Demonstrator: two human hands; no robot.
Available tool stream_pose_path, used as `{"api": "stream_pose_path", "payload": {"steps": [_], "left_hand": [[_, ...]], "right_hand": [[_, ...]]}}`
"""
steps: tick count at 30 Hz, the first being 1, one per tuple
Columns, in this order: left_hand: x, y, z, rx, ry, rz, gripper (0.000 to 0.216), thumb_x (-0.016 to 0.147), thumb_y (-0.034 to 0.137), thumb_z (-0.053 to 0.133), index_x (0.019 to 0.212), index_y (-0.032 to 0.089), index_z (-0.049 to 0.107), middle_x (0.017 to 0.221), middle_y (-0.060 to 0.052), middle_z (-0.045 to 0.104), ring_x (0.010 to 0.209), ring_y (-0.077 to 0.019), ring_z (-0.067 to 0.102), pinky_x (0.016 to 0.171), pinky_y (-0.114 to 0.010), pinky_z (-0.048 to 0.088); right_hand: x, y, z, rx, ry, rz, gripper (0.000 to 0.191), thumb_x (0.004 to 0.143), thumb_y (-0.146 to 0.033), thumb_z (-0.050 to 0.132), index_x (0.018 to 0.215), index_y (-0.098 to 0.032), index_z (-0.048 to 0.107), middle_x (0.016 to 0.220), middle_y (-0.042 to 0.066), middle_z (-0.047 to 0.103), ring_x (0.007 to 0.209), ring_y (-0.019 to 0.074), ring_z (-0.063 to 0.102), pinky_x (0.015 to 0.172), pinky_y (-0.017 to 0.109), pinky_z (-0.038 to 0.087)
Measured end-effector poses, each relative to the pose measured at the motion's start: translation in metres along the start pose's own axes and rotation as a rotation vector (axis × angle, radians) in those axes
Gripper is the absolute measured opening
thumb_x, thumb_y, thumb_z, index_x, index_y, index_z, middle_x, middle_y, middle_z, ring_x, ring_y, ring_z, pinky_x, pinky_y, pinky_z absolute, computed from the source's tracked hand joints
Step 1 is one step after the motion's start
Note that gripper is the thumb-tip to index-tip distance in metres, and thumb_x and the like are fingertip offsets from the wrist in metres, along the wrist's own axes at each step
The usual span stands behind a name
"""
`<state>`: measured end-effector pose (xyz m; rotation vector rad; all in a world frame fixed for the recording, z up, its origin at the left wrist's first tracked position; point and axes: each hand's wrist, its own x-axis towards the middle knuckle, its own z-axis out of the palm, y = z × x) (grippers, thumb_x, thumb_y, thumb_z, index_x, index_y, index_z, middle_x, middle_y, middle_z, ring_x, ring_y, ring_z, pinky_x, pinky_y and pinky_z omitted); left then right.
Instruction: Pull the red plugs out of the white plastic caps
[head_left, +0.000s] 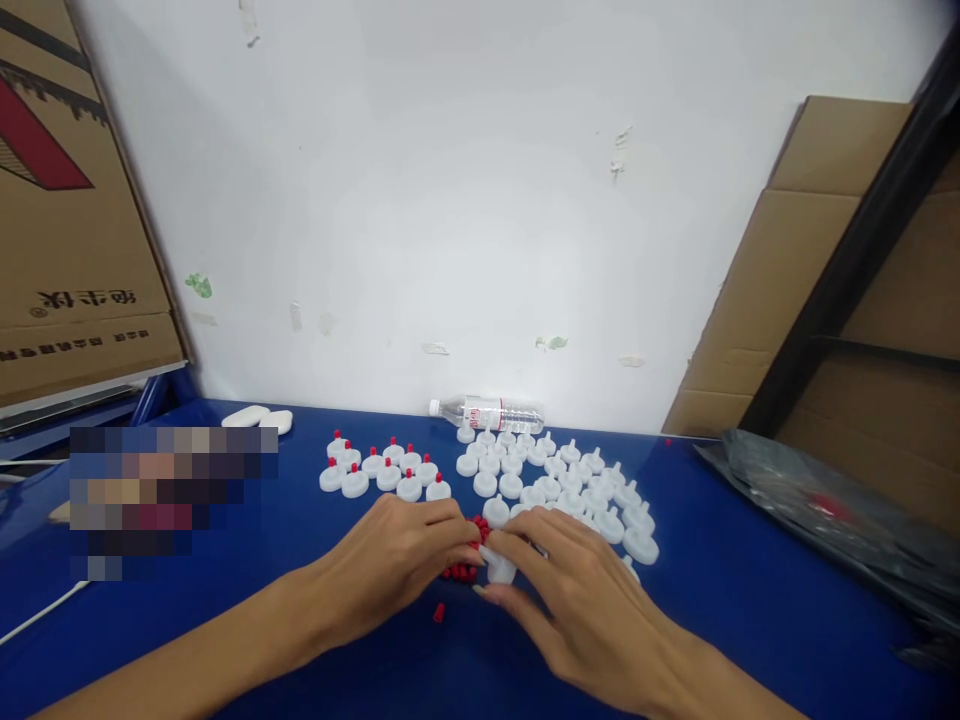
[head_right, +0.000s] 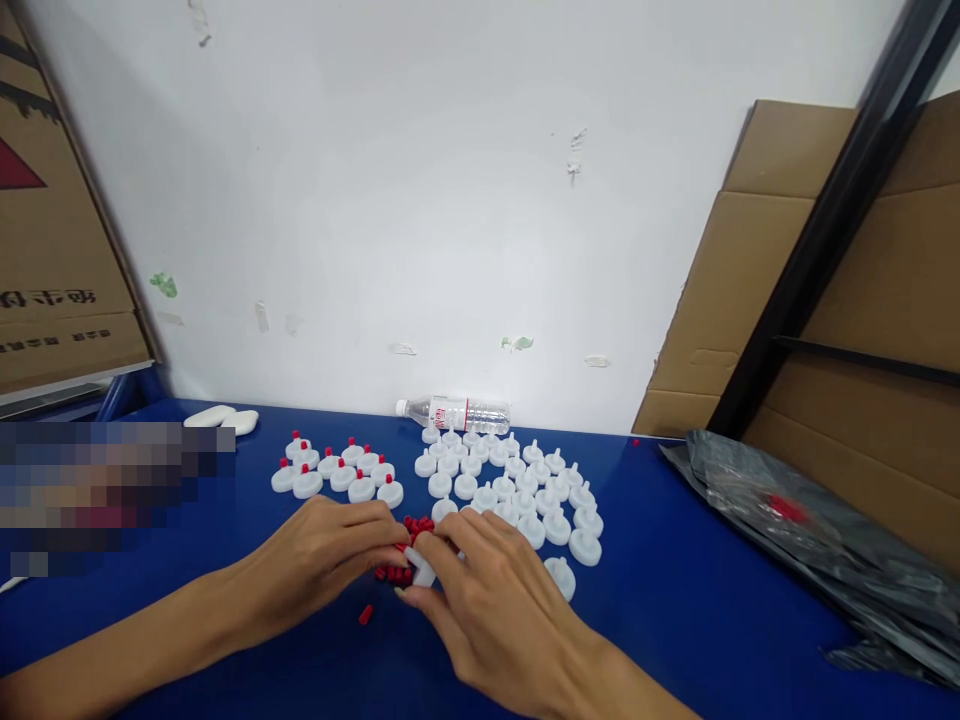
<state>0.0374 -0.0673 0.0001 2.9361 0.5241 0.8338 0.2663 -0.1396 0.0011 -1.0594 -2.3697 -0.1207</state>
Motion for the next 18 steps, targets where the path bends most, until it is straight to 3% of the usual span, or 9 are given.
{"api": "stream_pose_path", "payload": {"steps": [6, 18], "left_hand": [[0.000, 0.009, 0.001, -0.163, -0.011, -0.047, 0.035, 0.109, 0.024, 0.036, 0.090, 0.017, 0.066, 0.078, -0.004, 0.064, 0.066, -0.0139, 0.055, 0.061, -0.024, 0.039], [-0.001, 0.018, 0.007, -0.337, -0.027, -0.114, 0.031, 0.105, 0.022, 0.041, 0.085, 0.015, 0.064, 0.071, -0.003, 0.062, 0.059, -0.0126, 0.053, 0.059, -0.023, 0.038]], "right_hand": [[0.000, -0.004, -0.002, 0.014, -0.008, -0.044, 0.013, 0.100, -0.022, 0.053, 0.109, -0.018, 0.061, 0.098, 0.007, 0.062, 0.087, 0.0215, 0.058, 0.077, 0.036, 0.051], [-0.003, -0.002, 0.007, -0.056, 0.006, -0.139, 0.009, 0.100, -0.016, 0.046, 0.102, -0.017, 0.055, 0.093, 0.007, 0.059, 0.081, 0.0201, 0.055, 0.067, 0.031, 0.047]]}}
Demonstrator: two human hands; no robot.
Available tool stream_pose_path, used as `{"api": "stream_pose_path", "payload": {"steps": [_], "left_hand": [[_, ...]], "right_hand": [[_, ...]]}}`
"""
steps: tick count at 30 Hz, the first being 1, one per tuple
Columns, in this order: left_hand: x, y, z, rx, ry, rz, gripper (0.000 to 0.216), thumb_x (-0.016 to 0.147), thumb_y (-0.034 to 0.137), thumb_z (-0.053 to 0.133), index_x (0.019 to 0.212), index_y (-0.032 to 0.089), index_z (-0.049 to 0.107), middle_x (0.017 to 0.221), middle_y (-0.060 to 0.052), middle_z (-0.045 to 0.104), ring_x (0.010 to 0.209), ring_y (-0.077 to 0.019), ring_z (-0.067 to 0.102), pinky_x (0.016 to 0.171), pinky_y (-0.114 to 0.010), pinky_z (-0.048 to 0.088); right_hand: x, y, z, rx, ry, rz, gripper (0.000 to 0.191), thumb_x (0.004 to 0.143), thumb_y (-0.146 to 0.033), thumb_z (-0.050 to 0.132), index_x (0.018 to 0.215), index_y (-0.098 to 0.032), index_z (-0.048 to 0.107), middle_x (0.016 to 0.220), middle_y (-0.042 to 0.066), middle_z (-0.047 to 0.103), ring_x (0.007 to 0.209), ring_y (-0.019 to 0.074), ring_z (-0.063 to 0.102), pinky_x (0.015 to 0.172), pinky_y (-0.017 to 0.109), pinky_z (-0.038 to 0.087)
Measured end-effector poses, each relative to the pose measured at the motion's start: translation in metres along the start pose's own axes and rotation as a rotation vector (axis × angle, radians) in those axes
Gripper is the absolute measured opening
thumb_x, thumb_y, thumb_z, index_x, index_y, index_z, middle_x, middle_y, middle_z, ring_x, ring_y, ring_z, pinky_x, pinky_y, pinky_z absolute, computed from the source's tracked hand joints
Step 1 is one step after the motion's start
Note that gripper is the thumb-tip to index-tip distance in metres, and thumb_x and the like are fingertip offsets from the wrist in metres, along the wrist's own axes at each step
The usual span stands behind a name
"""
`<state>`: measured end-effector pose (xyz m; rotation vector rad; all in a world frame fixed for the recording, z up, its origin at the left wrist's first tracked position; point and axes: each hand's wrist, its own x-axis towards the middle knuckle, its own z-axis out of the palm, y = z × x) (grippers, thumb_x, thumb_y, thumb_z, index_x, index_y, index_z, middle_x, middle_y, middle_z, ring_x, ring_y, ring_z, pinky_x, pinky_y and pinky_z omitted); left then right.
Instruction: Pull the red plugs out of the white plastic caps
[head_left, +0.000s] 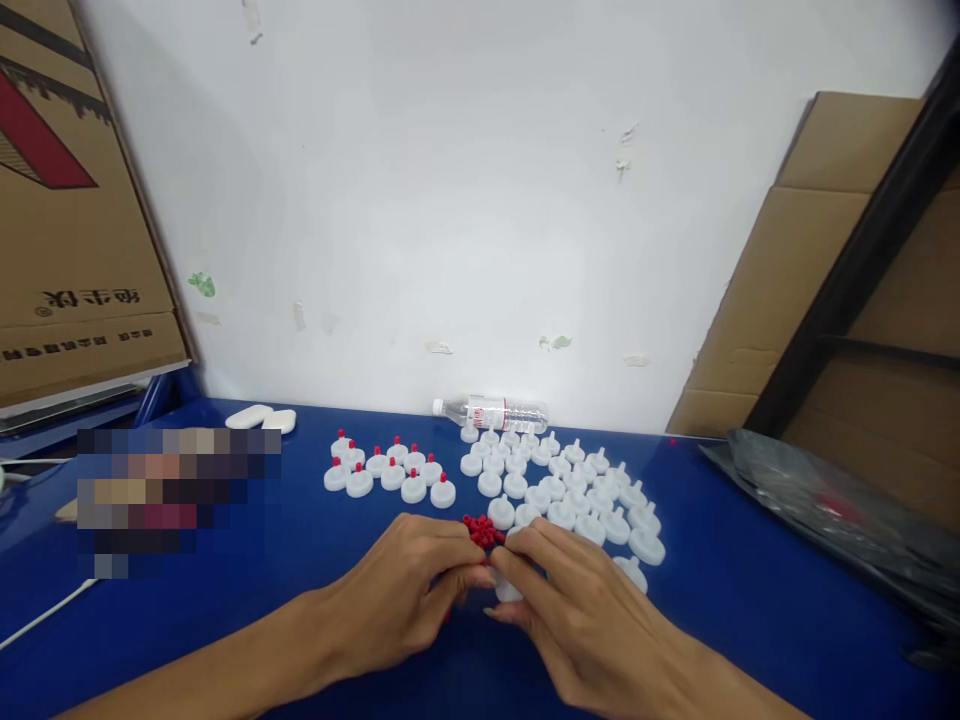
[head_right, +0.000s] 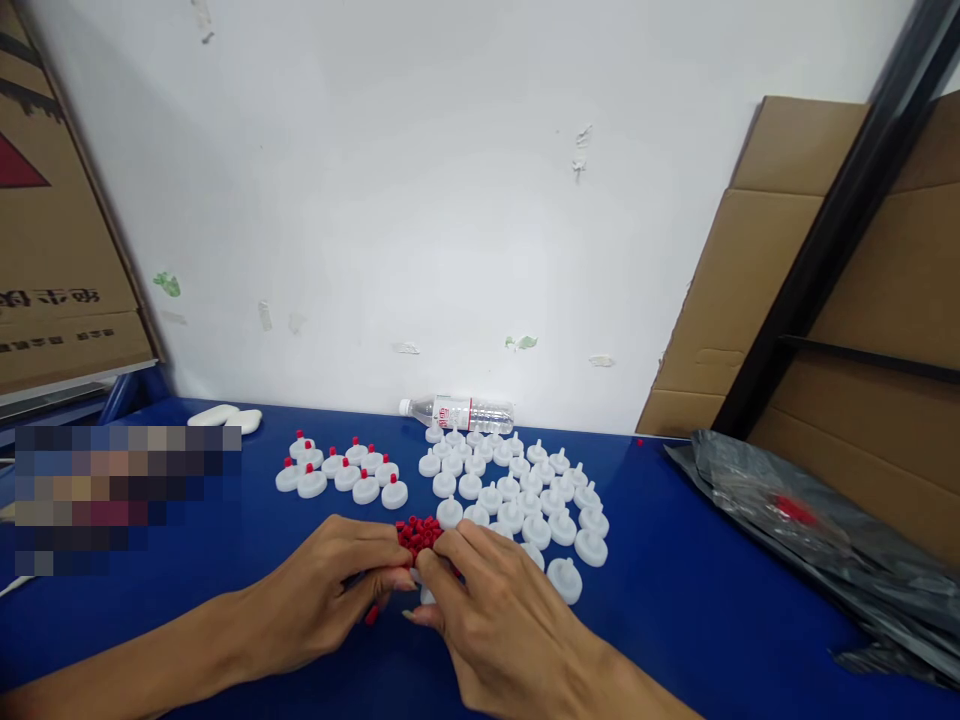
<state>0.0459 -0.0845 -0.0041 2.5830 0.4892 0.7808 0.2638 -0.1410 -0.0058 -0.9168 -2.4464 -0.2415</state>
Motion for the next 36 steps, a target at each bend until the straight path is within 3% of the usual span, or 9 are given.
{"api": "stream_pose_path", "payload": {"steps": [5, 13, 21, 25, 28, 31, 33, 36], "left_hand": [[-0.003, 0.003, 0.005, 0.020, 0.061, -0.011, 0.034, 0.104, 0.022, 0.040, 0.077, 0.016, 0.060, 0.066, -0.002, 0.057, 0.057, -0.0131, 0.049, 0.057, -0.025, 0.035], [0.000, 0.006, 0.007, -0.054, 0.051, -0.055, 0.035, 0.102, 0.024, 0.040, 0.072, 0.017, 0.056, 0.062, -0.001, 0.056, 0.054, -0.0124, 0.050, 0.057, -0.025, 0.035], [0.000, 0.001, 0.006, -0.053, 0.081, -0.026, 0.033, 0.104, 0.023, 0.041, 0.074, 0.017, 0.055, 0.063, 0.002, 0.052, 0.054, -0.0105, 0.045, 0.055, -0.024, 0.033], [0.005, 0.001, -0.001, 0.009, 0.128, 0.038, 0.026, 0.103, 0.019, 0.042, 0.081, 0.017, 0.056, 0.070, 0.002, 0.054, 0.059, -0.0107, 0.048, 0.058, -0.024, 0.035], [0.007, -0.002, -0.012, 0.123, 0.157, 0.070, 0.025, 0.102, 0.019, 0.042, 0.081, 0.017, 0.054, 0.069, 0.002, 0.052, 0.058, -0.0110, 0.046, 0.057, -0.025, 0.033], [0.007, -0.012, -0.030, 0.304, 0.170, 0.054, 0.024, 0.099, 0.018, 0.043, 0.076, 0.018, 0.051, 0.065, 0.003, 0.049, 0.055, -0.0123, 0.044, 0.055, -0.028, 0.030], [0.006, -0.019, -0.043, 0.472, 0.084, 0.052, 0.024, 0.093, 0.017, 0.044, 0.070, 0.020, 0.046, 0.062, 0.002, 0.048, 0.053, -0.0139, 0.043, 0.054, -0.030, 0.027], [0.006, -0.028, -0.055, 0.693, -0.134, -0.002, 0.020, 0.083, 0.015, 0.049, 0.065, 0.020, 0.043, 0.062, 0.001, 0.052, 0.053, -0.0162, 0.047, 0.052, -0.032, 0.025]], "right_hand": [[0.000, -0.004, 0.000, -0.045, 0.044, -0.016, 0.011, 0.100, -0.014, 0.045, 0.101, -0.015, 0.056, 0.090, 0.007, 0.060, 0.078, 0.0205, 0.055, 0.064, 0.032, 0.048], [-0.001, -0.006, 0.002, -0.231, 0.127, -0.110, 0.019, 0.102, -0.014, 0.042, 0.106, -0.010, 0.060, 0.087, 0.009, 0.061, 0.077, 0.0213, 0.059, 0.063, 0.032, 0.050], [0.004, -0.004, 0.006, -0.184, 0.170, -0.111, 0.016, 0.100, -0.015, 0.047, 0.103, -0.010, 0.062, 0.085, 0.008, 0.061, 0.074, 0.0218, 0.057, 0.058, 0.033, 0.047], [0.008, -0.001, 0.000, -0.143, 0.211, -0.066, 0.020, 0.102, -0.028, 0.053, 0.113, -0.013, 0.060, 0.093, 0.008, 0.066, 0.081, 0.0220, 0.060, 0.068, 0.035, 0.049], [0.009, 0.004, -0.007, -0.141, 0.235, -0.031, 0.035, 0.101, -0.038, 0.057, 0.127, -0.015, 0.057, 0.098, 0.008, 0.068, 0.085, 0.0229, 0.062, 0.080, 0.039, 0.049], [0.009, 0.012, -0.013, -0.169, 0.224, 0.062, 0.035, 0.102, -0.037, 0.053, 0.130, -0.017, 0.056, 0.097, 0.007, 0.069, 0.087, 0.0238, 0.062, 0.090, 0.044, 0.046], [0.010, 0.019, -0.014, -0.206, 0.156, 0.125, 0.021, 0.104, -0.027, 0.048, 0.114, -0.019, 0.064, 0.089, 0.005, 0.070, 0.082, 0.0222, 0.062, 0.093, 0.046, 0.043], [0.009, 0.026, -0.010, -0.239, 0.013, 0.177, 0.026, 0.103, -0.019, 0.043, 0.092, -0.020, 0.067, 0.076, 0.002, 0.067, 0.072, 0.0192, 0.061, 0.097, 0.048, 0.041]]}}
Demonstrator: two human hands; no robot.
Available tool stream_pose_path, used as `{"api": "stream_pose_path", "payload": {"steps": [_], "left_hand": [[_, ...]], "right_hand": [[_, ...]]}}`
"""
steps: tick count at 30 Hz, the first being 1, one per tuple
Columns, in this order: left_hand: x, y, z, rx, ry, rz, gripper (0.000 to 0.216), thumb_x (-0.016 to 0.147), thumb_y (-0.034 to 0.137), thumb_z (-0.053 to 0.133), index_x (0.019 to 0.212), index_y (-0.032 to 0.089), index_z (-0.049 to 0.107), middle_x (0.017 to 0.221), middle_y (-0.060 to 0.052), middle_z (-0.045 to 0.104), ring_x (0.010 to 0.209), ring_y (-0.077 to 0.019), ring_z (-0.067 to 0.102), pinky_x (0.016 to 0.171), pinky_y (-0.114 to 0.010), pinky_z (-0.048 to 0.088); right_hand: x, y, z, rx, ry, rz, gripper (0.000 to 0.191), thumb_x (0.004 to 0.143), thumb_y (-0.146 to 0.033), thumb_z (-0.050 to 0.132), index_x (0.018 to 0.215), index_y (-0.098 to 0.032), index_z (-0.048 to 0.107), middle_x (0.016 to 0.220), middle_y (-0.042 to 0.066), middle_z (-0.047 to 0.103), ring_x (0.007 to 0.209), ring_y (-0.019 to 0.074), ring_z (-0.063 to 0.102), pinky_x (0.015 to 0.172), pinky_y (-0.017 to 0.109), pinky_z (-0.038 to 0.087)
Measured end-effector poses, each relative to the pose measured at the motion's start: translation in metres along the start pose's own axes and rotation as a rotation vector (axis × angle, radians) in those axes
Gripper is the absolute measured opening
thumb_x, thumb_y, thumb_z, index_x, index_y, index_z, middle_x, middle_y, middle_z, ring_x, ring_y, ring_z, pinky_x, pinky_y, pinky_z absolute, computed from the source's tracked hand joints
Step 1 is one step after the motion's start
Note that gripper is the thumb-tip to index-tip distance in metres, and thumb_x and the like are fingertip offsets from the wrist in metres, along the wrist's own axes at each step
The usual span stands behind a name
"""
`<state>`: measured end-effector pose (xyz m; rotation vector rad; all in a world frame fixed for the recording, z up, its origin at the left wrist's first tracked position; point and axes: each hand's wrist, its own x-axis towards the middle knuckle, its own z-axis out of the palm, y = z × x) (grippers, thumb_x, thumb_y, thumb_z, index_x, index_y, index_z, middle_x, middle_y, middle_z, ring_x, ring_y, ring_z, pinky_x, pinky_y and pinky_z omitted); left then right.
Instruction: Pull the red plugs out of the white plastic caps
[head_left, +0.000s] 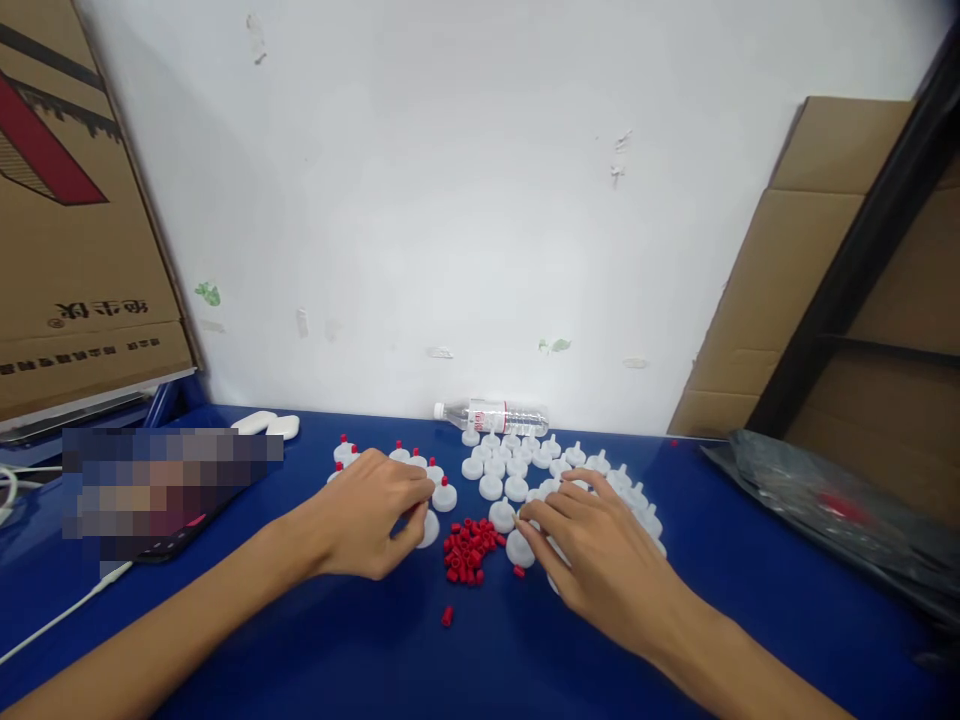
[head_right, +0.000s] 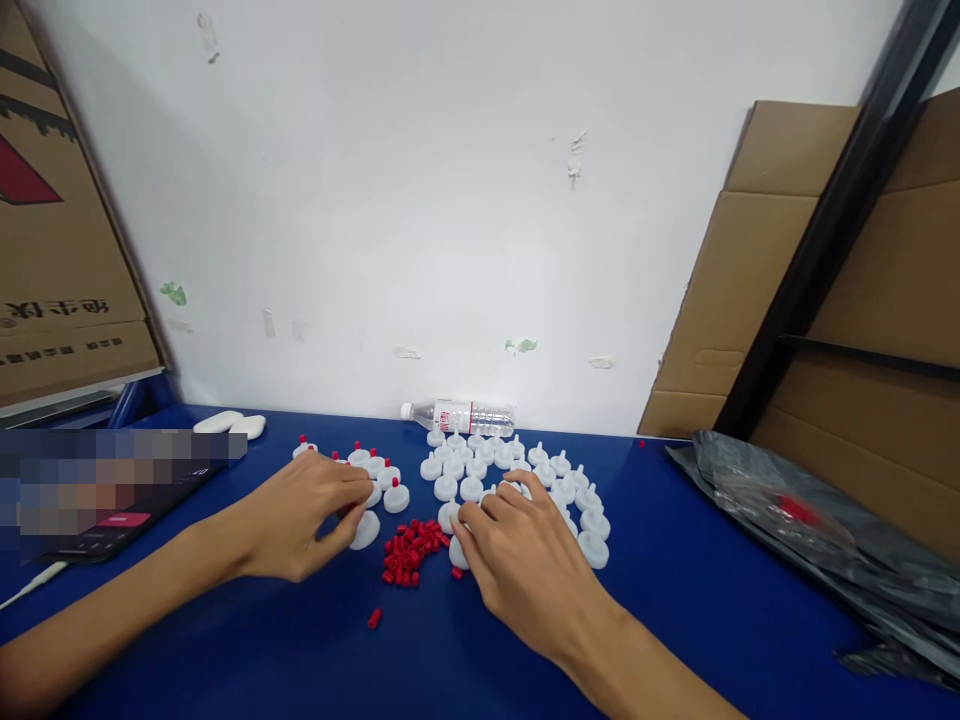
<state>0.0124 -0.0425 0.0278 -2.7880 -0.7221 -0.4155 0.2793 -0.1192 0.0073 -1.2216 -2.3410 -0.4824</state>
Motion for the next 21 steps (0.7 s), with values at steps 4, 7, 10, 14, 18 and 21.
{"api": "stream_pose_path", "payload": {"steps": [4, 7, 10, 14, 18, 21], "left_hand": [[0.002, 0.000, 0.000, 0.147, -0.151, -0.023, 0.010, 0.081, 0.018, 0.052, 0.071, 0.020, 0.051, 0.068, -0.002, 0.059, 0.058, -0.0213, 0.056, 0.051, -0.034, 0.028], [0.004, 0.008, -0.005, 0.159, -0.124, -0.018, 0.008, 0.086, 0.023, 0.051, 0.082, 0.019, 0.057, 0.079, -0.005, 0.062, 0.068, -0.0242, 0.060, 0.053, -0.034, 0.035], [0.004, 0.020, -0.011, 0.133, -0.079, 0.060, 0.012, 0.090, 0.023, 0.048, 0.083, 0.019, 0.057, 0.081, -0.006, 0.062, 0.068, -0.0233, 0.059, 0.055, -0.034, 0.039], [0.001, 0.045, -0.010, 0.096, -0.154, 0.154, 0.024, 0.094, 0.032, 0.049, 0.078, 0.018, 0.061, 0.073, -0.006, 0.063, 0.060, -0.0222, 0.059, 0.053, -0.035, 0.040], [-0.001, 0.066, 0.002, 0.131, -0.254, 0.186, 0.026, 0.092, 0.034, 0.056, 0.074, 0.018, 0.065, 0.067, -0.006, 0.065, 0.054, -0.0230, 0.060, 0.049, -0.037, 0.038], [-0.002, 0.071, 0.008, 0.145, -0.265, 0.236, 0.021, 0.092, 0.026, 0.056, 0.074, 0.019, 0.064, 0.066, -0.005, 0.065, 0.053, -0.0222, 0.059, 0.046, -0.036, 0.035]], "right_hand": [[-0.002, 0.001, 0.008, -0.006, -0.085, 0.025, 0.024, 0.102, -0.020, 0.047, 0.091, -0.021, 0.068, 0.077, 0.003, 0.068, 0.075, 0.0201, 0.063, 0.101, 0.051, 0.038], [-0.002, 0.001, 0.009, 0.001, -0.089, 0.025, 0.024, 0.101, -0.019, 0.047, 0.088, -0.020, 0.066, 0.076, 0.003, 0.067, 0.075, 0.0201, 0.063, 0.100, 0.051, 0.039], [-0.001, 0.000, 0.004, 0.014, -0.022, 0.016, 0.025, 0.102, -0.018, 0.046, 0.083, -0.020, 0.062, 0.075, 0.002, 0.066, 0.072, 0.0197, 0.062, 0.095, 0.049, 0.043], [0.002, -0.001, -0.005, 0.068, 0.127, 0.044, 0.020, 0.105, -0.023, 0.042, 0.090, -0.021, 0.055, 0.082, 0.004, 0.067, 0.076, 0.0216, 0.065, 0.085, 0.044, 0.050], [-0.001, -0.002, 0.000, 0.250, 0.148, 0.149, 0.013, 0.108, -0.029, 0.036, 0.102, -0.023, 0.046, 0.099, 0.008, 0.071, 0.088, 0.0230, 0.072, 0.073, 0.036, 0.057], [-0.003, -0.003, 0.005, 0.316, 0.135, 0.171, 0.009, 0.107, -0.029, 0.037, 0.105, -0.024, 0.044, 0.112, 0.010, 0.069, 0.102, 0.0237, 0.071, 0.077, 0.036, 0.059]]}}
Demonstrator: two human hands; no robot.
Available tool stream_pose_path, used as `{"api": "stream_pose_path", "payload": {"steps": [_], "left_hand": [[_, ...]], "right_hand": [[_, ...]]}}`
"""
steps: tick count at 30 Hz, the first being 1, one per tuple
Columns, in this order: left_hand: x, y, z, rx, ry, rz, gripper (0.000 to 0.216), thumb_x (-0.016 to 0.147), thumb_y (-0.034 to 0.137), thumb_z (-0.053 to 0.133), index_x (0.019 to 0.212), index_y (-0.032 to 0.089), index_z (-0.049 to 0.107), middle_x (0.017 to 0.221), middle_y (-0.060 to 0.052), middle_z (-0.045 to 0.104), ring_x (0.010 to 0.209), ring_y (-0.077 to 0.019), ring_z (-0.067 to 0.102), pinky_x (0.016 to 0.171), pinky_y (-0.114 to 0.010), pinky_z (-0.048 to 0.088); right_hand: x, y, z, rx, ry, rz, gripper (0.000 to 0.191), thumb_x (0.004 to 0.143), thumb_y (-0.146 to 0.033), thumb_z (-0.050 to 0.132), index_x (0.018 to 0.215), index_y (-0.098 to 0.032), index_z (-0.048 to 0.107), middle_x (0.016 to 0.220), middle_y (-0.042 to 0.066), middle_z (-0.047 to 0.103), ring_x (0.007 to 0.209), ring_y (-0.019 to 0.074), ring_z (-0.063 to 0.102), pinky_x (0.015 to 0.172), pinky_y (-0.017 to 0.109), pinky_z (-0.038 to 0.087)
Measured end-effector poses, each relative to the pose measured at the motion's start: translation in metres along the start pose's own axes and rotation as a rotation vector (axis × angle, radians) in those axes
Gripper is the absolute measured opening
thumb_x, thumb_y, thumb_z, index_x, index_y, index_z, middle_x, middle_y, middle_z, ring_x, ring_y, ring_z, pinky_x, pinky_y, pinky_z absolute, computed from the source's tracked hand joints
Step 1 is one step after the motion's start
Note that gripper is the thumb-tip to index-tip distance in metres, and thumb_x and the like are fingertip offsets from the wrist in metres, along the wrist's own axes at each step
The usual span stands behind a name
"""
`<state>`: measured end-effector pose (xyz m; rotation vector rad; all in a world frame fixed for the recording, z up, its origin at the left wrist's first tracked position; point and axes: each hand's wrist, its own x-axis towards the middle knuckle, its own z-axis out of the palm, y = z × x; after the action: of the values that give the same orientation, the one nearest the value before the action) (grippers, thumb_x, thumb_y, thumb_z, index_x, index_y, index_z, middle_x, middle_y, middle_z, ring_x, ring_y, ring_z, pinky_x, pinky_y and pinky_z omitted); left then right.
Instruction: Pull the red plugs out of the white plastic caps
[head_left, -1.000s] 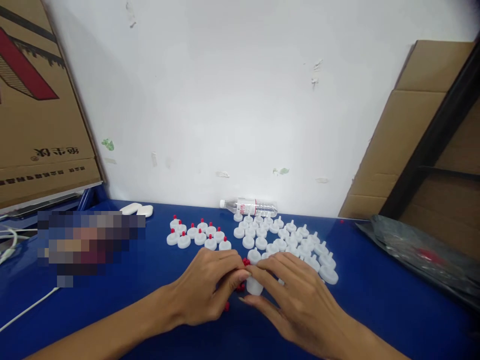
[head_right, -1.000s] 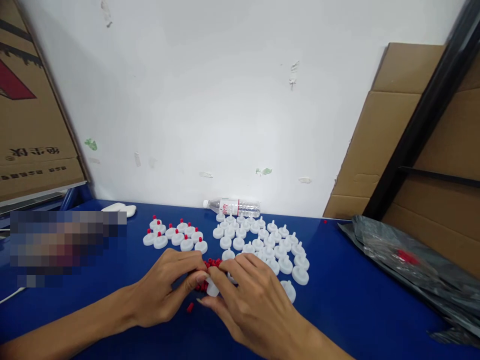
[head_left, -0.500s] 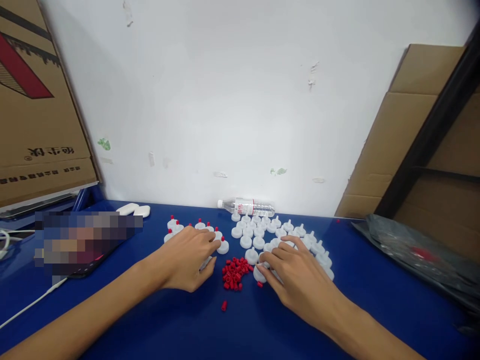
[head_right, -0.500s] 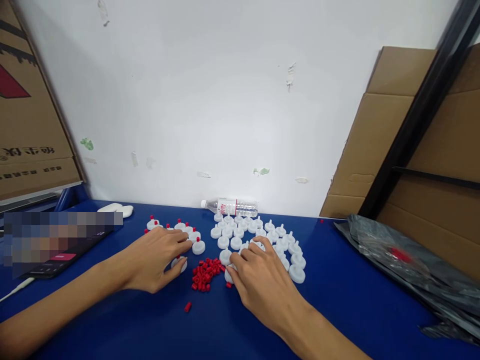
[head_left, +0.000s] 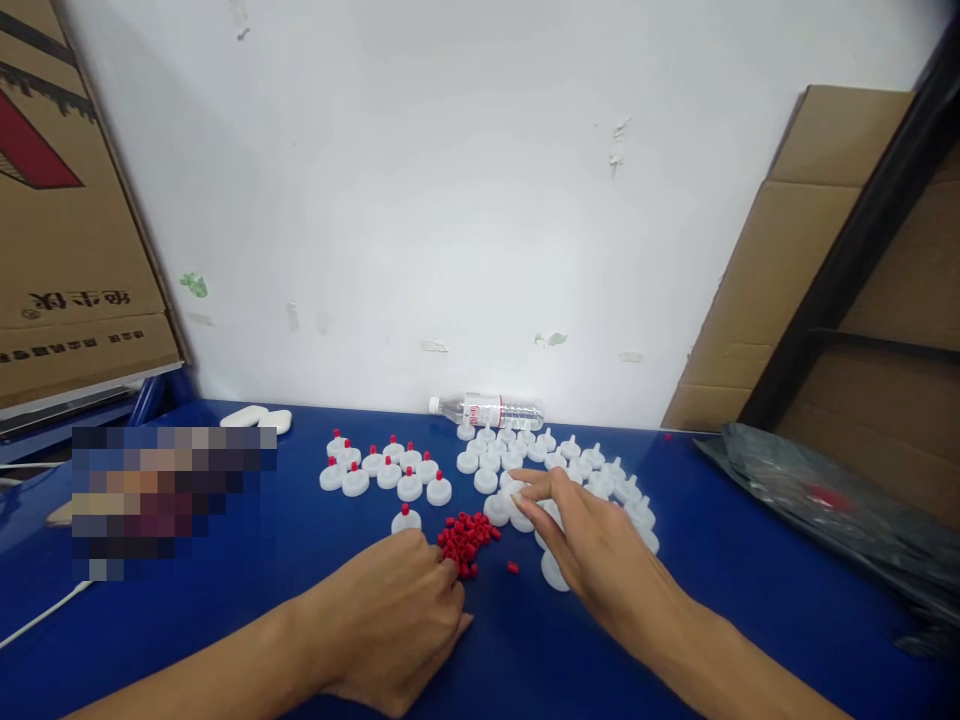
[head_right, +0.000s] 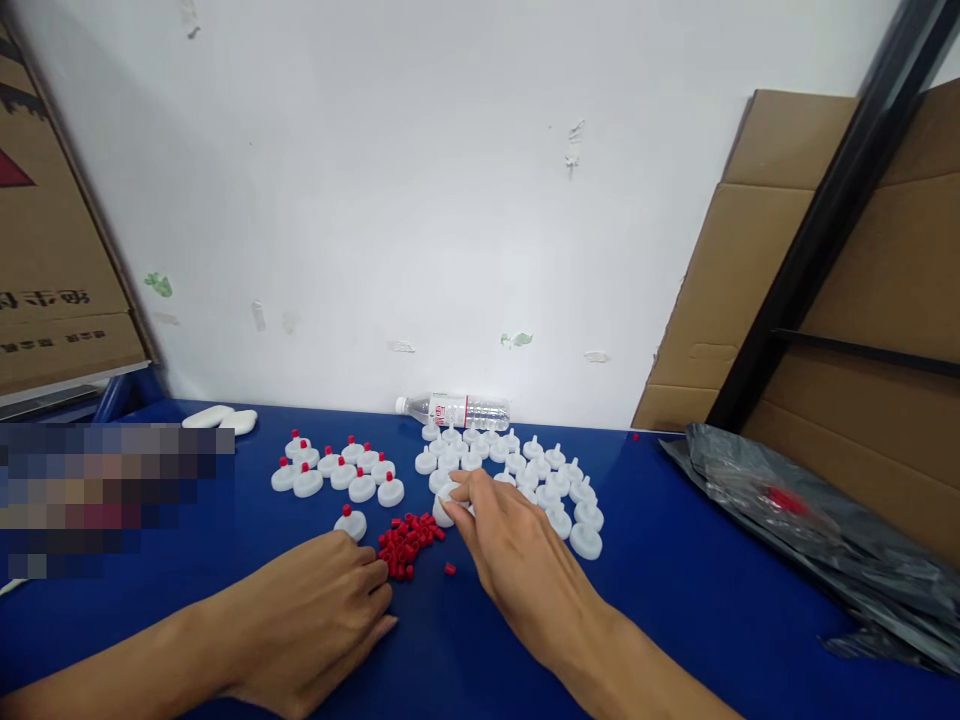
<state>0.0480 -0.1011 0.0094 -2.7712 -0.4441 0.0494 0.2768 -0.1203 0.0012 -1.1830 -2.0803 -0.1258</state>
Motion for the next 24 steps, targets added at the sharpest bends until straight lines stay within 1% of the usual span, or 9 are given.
{"api": "stream_pose_path", "payload": {"steps": [2, 4, 6, 8, 12, 14, 18, 21, 24], "left_hand": [[0.000, -0.001, 0.002, 0.018, 0.023, 0.039, 0.019, 0.091, 0.024, 0.057, 0.074, 0.019, 0.063, 0.065, -0.004, 0.064, 0.052, -0.0215, 0.058, 0.045, -0.036, 0.034], [0.000, -0.005, 0.002, 0.037, 0.078, 0.061, 0.017, 0.091, 0.023, 0.056, 0.075, 0.018, 0.062, 0.066, -0.004, 0.062, 0.053, -0.0210, 0.057, 0.045, -0.035, 0.035], [0.000, -0.010, 0.002, 0.048, 0.179, 0.044, 0.020, 0.094, 0.021, 0.053, 0.076, 0.018, 0.061, 0.067, -0.004, 0.061, 0.054, -0.0206, 0.056, 0.046, -0.035, 0.037], [0.000, -0.017, 0.002, 0.040, 0.311, 0.010, 0.024, 0.098, 0.020, 0.048, 0.078, 0.018, 0.061, 0.069, -0.003, 0.060, 0.055, -0.0195, 0.056, 0.046, -0.034, 0.039], [-0.001, -0.024, 0.004, -0.101, 0.565, -0.073, 0.018, 0.102, 0.021, 0.047, 0.099, 0.017, 0.064, 0.082, -0.002, 0.066, 0.056, -0.0151, 0.058, 0.046, -0.029, 0.039], [-0.001, -0.024, 0.006, -0.203, 0.650, -0.105, 0.016, 0.101, 0.019, 0.050, 0.112, 0.018, 0.062, 0.090, -0.002, 0.068, 0.058, -0.0125, 0.060, 0.047, -0.026, 0.039], [-0.002, -0.021, 0.009, -0.336, 0.706, -0.096, 0.023, 0.100, 0.015, 0.053, 0.121, 0.020, 0.059, 0.094, -0.001, 0.069, 0.060, -0.0094, 0.060, 0.047, -0.022, 0.038], [-0.003, -0.020, 0.011, -0.283, 0.701, -0.062, 0.027, 0.099, 0.012, 0.053, 0.124, 0.019, 0.058, 0.097, -0.002, 0.071, 0.061, -0.0095, 0.062, 0.046, -0.023, 0.033], [-0.003, -0.019, 0.012, -0.233, 0.689, -0.055, 0.027, 0.099, 0.011, 0.051, 0.124, 0.019, 0.058, 0.098, -0.002, 0.071, 0.061, -0.0096, 0.064, 0.045, -0.025, 0.031]], "right_hand": [[0.000, -0.001, 0.000, 0.005, 0.007, -0.024, 0.006, 0.106, -0.028, 0.041, 0.106, -0.024, 0.046, 0.117, 0.011, 0.067, 0.111, 0.0243, 0.067, 0.084, 0.038, 0.058], [0.001, -0.003, -0.003, -0.002, -0.002, -0.056, 0.005, 0.105, -0.027, 0.045, 0.105, -0.024, 0.049, 0.116, 0.010, 0.066, 0.112, 0.0244, 0.065, 0.087, 0.039, 0.056], [0.003, -0.005, -0.005, -0.017, -0.024, -0.074, 0.006, 0.105, -0.026, 0.047, 0.104, -0.023, 0.052, 0.110, 0.008, 0.066, 0.107, 0.0237, 0.064, 0.088, 0.039, 0.054], [0.003, -0.006, -0.006, -0.042, -0.037, -0.071, 0.009, 0.104, -0.028, 0.049, 0.102, -0.023, 0.055, 0.103, 0.006, 0.067, 0.096, 0.0222, 0.065, 0.084, 0.039, 0.053], [0.001, -0.007, -0.005, -0.050, -0.004, -0.114, 0.016, 0.105, -0.035, 0.048, 0.100, -0.023, 0.058, 0.091, 0.003, 0.068, 0.083, 0.0188, 0.064, 0.078, 0.035, 0.049], [0.000, -0.009, -0.005, -0.031, 0.034, -0.139, 0.019, 0.107, -0.037, 0.044, 0.101, -0.024, 0.056, 0.085, 0.000, 0.067, 0.076, 0.0163, 0.063, 0.074, 0.031, 0.047], [-0.002, -0.010, -0.006, -0.005, 0.065, -0.099, 0.026, 0.106, -0.046, 0.041, 0.094, -0.024, 0.047, 0.075, -0.003, 0.060, 0.061, 0.0133, 0.056, 0.058, 0.025, 0.042], [-0.003, -0.011, -0.006, 0.025, -0.018, -0.029, 0.027, 0.104, -0.048, 0.045, 0.090, -0.025, 0.042, 0.072, -0.005, 0.055, 0.056, 0.0121, 0.050, 0.052, 0.023, 0.038], [-0.004, -0.011, -0.005, 0.082, -0.123, 0.029, 0.025, 0.100, -0.046, 0.055, 0.092, -0.025, 0.043, 0.074, -0.006, 0.054, 0.056, 0.0116, 0.049, 0.051, 0.022, 0.037]]}}
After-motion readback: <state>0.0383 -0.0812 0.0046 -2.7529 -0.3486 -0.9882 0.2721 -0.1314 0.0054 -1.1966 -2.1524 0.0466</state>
